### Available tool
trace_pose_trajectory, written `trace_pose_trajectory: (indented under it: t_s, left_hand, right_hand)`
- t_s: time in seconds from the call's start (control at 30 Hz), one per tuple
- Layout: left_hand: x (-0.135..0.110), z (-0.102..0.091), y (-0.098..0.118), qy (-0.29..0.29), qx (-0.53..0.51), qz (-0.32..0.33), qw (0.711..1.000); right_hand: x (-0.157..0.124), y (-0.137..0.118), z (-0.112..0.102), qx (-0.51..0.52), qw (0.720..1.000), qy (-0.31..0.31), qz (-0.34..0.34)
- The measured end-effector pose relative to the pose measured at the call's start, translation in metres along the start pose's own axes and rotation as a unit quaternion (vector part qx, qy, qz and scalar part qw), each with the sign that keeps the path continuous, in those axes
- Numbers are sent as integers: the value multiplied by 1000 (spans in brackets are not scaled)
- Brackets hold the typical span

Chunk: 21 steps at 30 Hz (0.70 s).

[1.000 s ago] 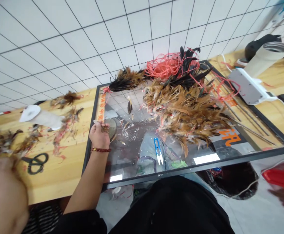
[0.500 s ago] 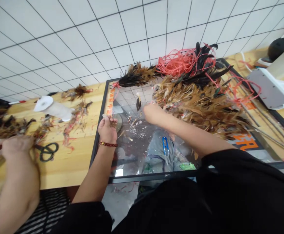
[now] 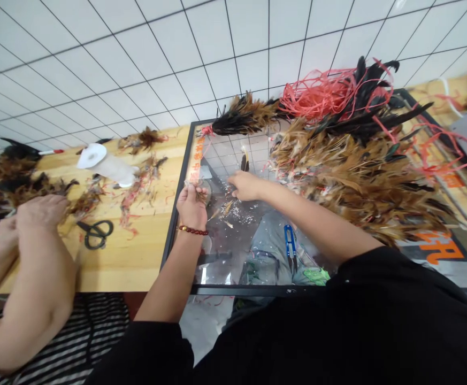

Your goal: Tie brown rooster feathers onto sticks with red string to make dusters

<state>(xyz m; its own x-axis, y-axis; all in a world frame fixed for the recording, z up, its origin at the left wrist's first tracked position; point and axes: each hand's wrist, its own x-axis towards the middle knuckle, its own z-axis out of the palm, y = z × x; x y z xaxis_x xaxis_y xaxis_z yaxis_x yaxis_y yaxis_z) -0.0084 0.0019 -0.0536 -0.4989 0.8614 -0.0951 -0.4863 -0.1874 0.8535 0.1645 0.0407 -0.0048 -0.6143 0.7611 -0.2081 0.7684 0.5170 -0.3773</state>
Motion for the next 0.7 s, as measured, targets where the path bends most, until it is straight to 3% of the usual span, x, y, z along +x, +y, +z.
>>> trace_pose_trajectory:
  t_s: [0.1, 0.3, 0.7]
  left_hand:
    - [1, -1, -1, -1, -13, 3, 1000]
    - [1, 0, -3, 3, -21, 6, 1000]
    - [2, -4, -2, -12, -11, -1, 1000]
  right_hand:
    - [-9, -9, 8, -26, 999, -19, -9]
    - [-40, -20, 19, 25, 992, -34, -117]
    - [-18, -28, 28, 63, 986, -3, -155]
